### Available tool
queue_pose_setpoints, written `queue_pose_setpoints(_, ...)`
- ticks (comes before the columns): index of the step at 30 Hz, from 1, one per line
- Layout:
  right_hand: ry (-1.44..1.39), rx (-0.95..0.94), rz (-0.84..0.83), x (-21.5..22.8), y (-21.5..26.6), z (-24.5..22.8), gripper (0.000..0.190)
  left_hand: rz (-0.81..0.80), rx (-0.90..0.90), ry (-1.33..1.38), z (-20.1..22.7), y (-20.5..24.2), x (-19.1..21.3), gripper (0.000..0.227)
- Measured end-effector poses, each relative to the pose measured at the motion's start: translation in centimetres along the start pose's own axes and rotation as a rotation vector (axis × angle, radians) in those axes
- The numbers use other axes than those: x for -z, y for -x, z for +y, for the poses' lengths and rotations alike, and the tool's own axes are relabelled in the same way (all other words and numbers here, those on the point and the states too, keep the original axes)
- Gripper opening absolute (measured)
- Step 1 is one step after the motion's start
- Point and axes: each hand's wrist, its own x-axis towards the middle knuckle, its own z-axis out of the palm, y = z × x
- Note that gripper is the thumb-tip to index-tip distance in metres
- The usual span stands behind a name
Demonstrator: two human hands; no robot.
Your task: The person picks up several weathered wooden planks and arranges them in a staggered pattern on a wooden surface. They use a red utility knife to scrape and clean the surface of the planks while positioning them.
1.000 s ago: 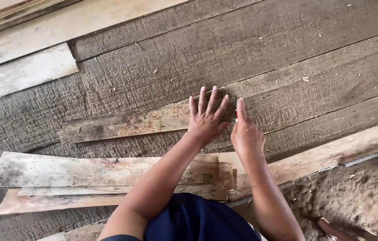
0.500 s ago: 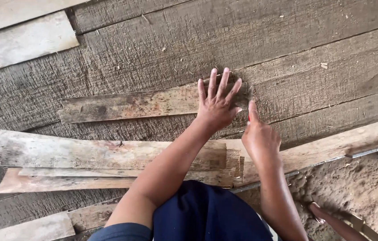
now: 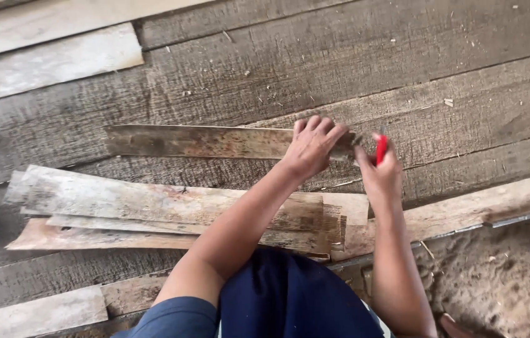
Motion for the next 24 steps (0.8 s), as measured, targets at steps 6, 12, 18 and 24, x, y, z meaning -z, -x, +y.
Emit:
queue_pose_setpoints(6,-0.078,-0.030,-0.154,-0.4,0.3,-0.2,0.022,0.031,0.020,0.084,2.1,0.7,6.9,0.052)
queue_pose_setpoints(12,0.240,0.204,0.077,0.1,1.2,1.1,0.030,0.035,0.015,0.014,5.8,0.8,9.6,0.045)
queue_pose_setpoints(18,0.420,0.189,0.470,-2.2,0.1,7.3,0.018,-0.130,0.204,-0.054,6.2,1.9,11.1,0.040)
queue_pose_setpoints(24,0.335,0.330,0.296,-5.3,-4.3,14.1,0.027,-0.121,0.276,0.042,4.7,5.0,13.7,0.045)
